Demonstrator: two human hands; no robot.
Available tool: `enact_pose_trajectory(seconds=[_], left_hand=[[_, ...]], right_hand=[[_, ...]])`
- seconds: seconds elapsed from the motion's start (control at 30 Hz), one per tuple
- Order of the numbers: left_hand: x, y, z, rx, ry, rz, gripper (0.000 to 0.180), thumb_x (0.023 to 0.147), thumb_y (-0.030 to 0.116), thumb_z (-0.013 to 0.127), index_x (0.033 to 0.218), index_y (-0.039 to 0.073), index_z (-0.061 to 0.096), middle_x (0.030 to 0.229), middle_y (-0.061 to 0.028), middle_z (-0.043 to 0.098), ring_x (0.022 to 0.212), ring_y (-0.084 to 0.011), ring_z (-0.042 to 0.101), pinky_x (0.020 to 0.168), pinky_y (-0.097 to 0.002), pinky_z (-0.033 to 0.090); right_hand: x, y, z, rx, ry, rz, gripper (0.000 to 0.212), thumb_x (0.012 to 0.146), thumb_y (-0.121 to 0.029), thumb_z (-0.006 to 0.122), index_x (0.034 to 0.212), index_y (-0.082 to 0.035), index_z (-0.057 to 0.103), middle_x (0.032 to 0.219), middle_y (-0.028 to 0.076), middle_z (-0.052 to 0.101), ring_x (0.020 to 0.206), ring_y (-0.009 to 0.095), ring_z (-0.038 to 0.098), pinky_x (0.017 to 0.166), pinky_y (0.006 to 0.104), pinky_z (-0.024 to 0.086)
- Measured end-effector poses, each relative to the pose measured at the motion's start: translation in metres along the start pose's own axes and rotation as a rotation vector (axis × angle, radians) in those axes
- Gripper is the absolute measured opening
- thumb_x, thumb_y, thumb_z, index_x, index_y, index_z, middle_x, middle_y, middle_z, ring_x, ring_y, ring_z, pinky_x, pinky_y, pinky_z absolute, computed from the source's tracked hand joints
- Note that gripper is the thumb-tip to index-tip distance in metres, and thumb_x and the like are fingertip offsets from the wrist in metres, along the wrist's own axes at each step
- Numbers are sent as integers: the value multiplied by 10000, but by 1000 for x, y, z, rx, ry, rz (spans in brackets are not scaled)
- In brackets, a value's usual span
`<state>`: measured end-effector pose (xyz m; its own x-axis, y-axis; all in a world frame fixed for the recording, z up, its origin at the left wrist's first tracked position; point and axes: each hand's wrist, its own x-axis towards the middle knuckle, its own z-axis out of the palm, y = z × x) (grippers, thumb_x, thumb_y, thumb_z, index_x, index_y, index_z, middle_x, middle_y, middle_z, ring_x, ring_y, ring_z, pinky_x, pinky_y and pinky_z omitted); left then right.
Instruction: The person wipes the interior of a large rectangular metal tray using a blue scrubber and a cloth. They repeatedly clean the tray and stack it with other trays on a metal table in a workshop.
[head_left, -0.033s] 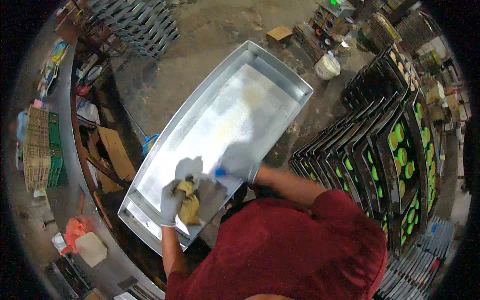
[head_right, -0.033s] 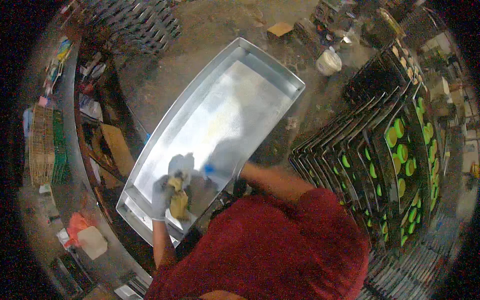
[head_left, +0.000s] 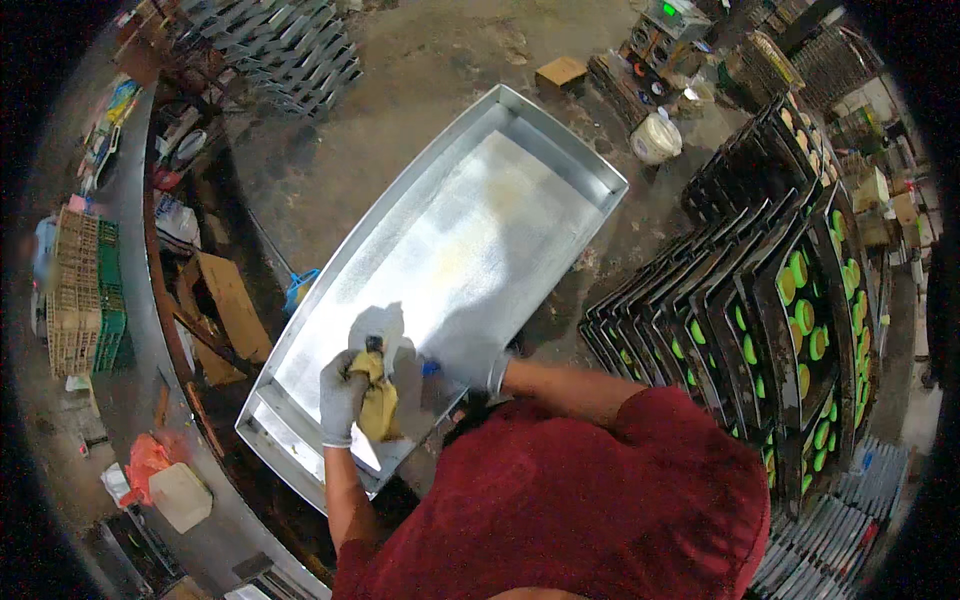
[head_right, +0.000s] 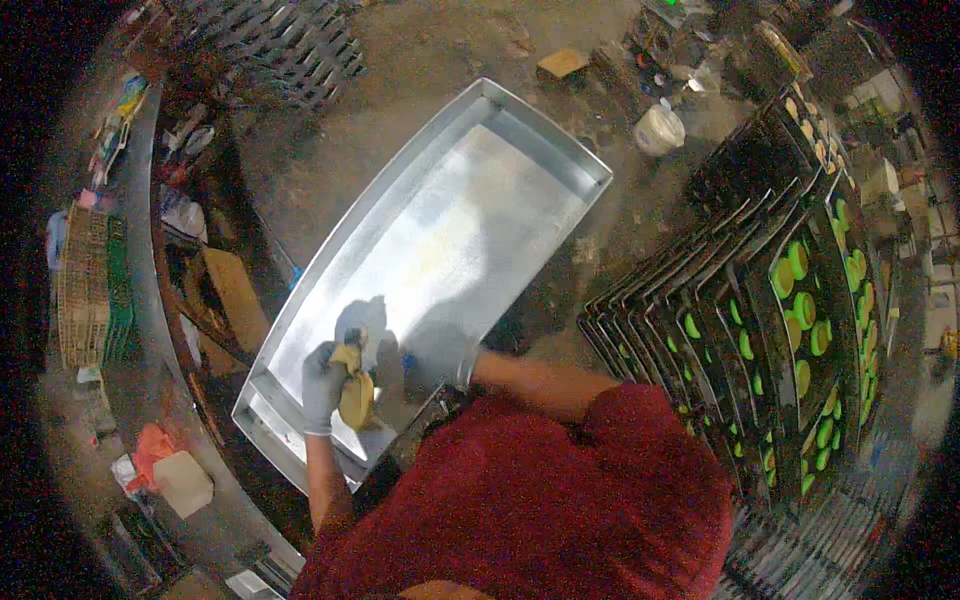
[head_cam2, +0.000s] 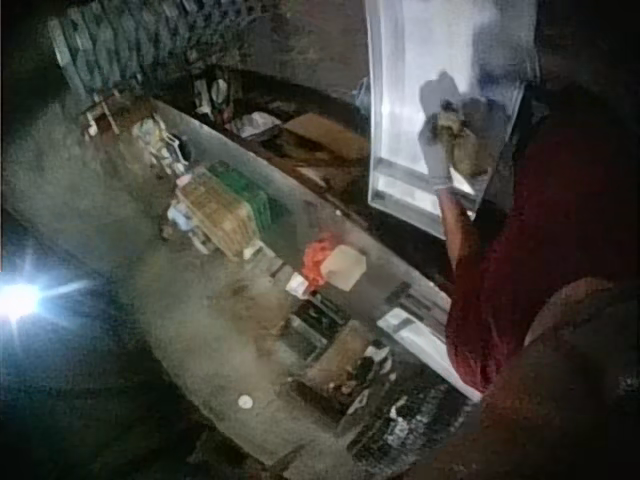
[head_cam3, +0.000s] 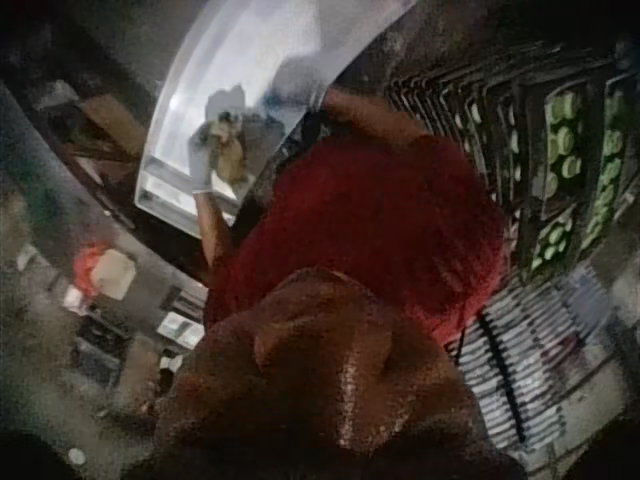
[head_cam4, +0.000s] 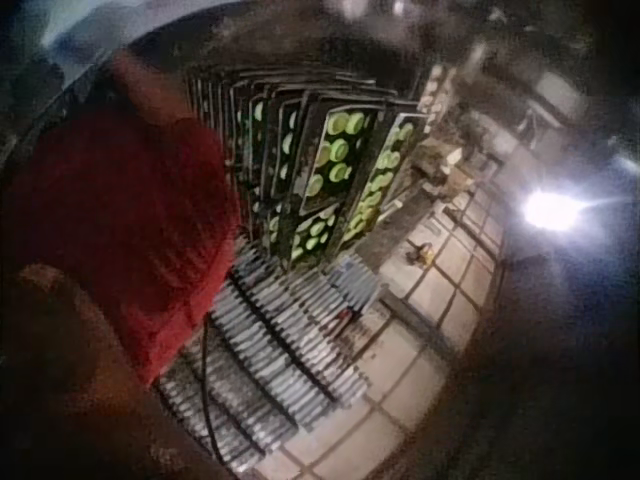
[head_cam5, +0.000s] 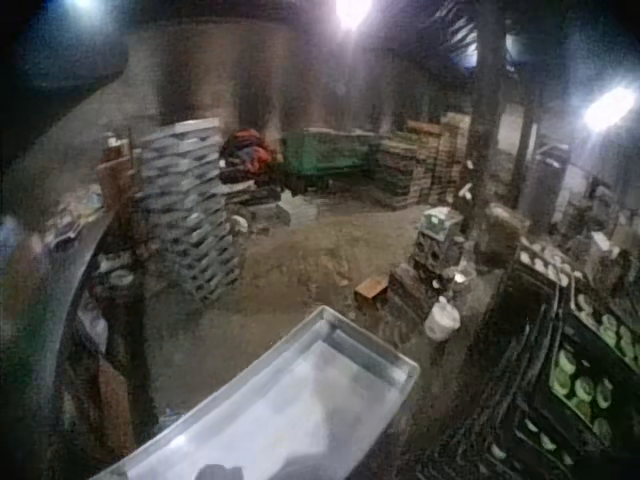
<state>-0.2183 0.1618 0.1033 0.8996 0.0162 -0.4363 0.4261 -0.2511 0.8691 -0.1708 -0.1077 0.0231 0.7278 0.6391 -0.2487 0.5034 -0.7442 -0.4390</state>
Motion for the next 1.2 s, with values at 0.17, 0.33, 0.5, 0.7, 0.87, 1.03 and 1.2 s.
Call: enact_pose_trajectory(seconds=[0.17, 0.33, 0.5, 0.7, 0.87, 1.03, 1.2], left_hand=[[42, -43, 15, 524, 488, 356, 389, 757, 78, 676, 1142, 34, 703, 1143, -190, 680, 1071, -373, 630, 974, -464, 501], [71, -70, 51, 766, 678, 355, 512, 739, 122, 717, 1240, 21, 682, 1270, -199, 668, 1190, -400, 607, 1065, -486, 453], [71, -41, 61, 711, 638, 487, 596, 745, 128, 688, 1326, 6, 634, 1331, -210, 648, 1252, -423, 580, 1095, -472, 444], [122, 1, 134, 685, 58, 596, 557, 705, 173, 758, 1241, 45, 675, 1341, -180, 635, 1291, -388, 547, 1125, -508, 414], [238, 75, 289, 725, -404, 1236, 509, 722, 134, 756, 1221, 86, 673, 1322, -131, 645, 1234, -352, 586, 1072, -475, 466], [325, 140, 405, 767, -346, 1131, 474, 766, 157, 764, 1226, 82, 677, 1226, -143, 688, 1153, -343, 634, 1020, -441, 499], [304, 169, 428, -47, -549, 499, 397, 787, 158, 766, 1177, 92, 723, 1146, -167, 688, 1138, -367, 634, 972, -448, 518]], right_hand=[[7, 91, -11, -277, 294, 198, 184, 885, -159, 587, 951, -36, 708, 897, 182, 717, 811, 380, 714, 703, 490, 580], [14, 252, -156, -433, 415, 437, 178, 866, -155, 592, 940, -27, 691, 939, 207, 700, 796, 364, 702, 734, 438, 564], [3, 305, -186, -433, 434, 522, 205, 876, -131, 627, 1033, -14, 688, 961, 213, 692, 877, 404, 704, 768, 473, 559], [-55, 321, -189, 892, 1443, 495, 337, 969, -255, 718, 1200, -14, 671, 1118, 78, 711, 887, 174, 646, 802, 332, 519], [-128, 315, -111, 937, 1518, 663, 346, 996, -277, 714, 1223, -19, 671, 1095, 12, 699, 907, 128, 615, 835, 318, 517], [-173, 316, -27, 1045, 1527, 937, 451, 972, -279, 743, 1321, -21, 623, 1166, 46, 701, 963, 171, 648, 882, 336, 531], [-202, 351, 27, 786, 1397, 1117, 508, 957, -301, 749, 1340, -1, 602, 1183, 69, 693, 956, 184, 642, 875, 349, 536]])
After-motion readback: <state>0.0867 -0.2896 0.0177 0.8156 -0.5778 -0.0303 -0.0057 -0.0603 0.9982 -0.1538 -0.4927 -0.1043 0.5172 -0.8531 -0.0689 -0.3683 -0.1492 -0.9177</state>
